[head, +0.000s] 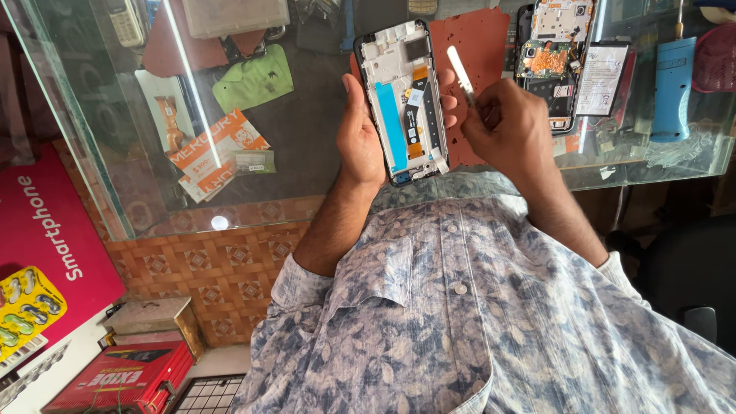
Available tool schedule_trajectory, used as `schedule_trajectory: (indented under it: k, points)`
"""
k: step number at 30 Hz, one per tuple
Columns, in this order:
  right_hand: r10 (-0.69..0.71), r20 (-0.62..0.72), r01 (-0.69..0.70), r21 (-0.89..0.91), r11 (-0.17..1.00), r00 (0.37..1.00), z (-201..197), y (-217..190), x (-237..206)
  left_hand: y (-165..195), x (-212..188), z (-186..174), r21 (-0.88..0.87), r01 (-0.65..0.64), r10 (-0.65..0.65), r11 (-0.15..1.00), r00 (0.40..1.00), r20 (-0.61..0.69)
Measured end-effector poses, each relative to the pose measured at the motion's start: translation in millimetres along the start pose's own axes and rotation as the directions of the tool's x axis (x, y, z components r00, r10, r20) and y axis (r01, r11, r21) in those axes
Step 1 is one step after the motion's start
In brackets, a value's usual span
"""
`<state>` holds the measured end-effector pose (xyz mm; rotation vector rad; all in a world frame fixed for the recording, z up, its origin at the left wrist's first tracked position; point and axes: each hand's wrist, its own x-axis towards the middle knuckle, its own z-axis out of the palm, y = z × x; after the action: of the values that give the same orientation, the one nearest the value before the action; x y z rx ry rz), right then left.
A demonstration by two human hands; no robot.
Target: The person disassembles a smartphone by removing the motherboard and battery. They then use tweezers to carefully extract small internal components, such as the camera module and ribbon cables, from the phone's chassis.
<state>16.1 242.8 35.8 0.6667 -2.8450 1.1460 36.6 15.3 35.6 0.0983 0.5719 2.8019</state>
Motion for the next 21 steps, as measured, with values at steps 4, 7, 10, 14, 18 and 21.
schedule_trajectory:
  k: [4,7,10,14,18,21]
  points:
    - [0.208,0.005,-0.207,0.129,0.97,0.978,-4,1,-1,-1,-1,-1,0.063,-0.032,0.033,0.997,0.999,-0.016]
    - [0.32,0.061,-0.32,0.349,0.881,0.946,-5,-1,-1,0,1,0,0.052,-0.029,0.029,0.998,1.0,0.003]
    - [0.412,0.143,-0.414,0.579,0.702,0.9,-9,-2,-1,-1,1,3,0.064,-0.038,0.037,0.997,0.999,0.017]
    - [0.335,0.048,-0.237,0.801,0.55,0.941,-22,-3,-3,2,-2,6,0.035,-0.012,0.011,0.999,1.0,0.017]
    - [0.323,-0.096,-0.074,0.876,0.476,0.941,-39,-5,-7,4,-6,9,0.072,0.009,-0.007,0.997,1.0,-0.025]
    - [0.257,-0.182,0.062,0.909,0.413,0.949,-47,-9,-10,3,-6,10,0.113,0.013,-0.011,0.994,1.0,-0.014]
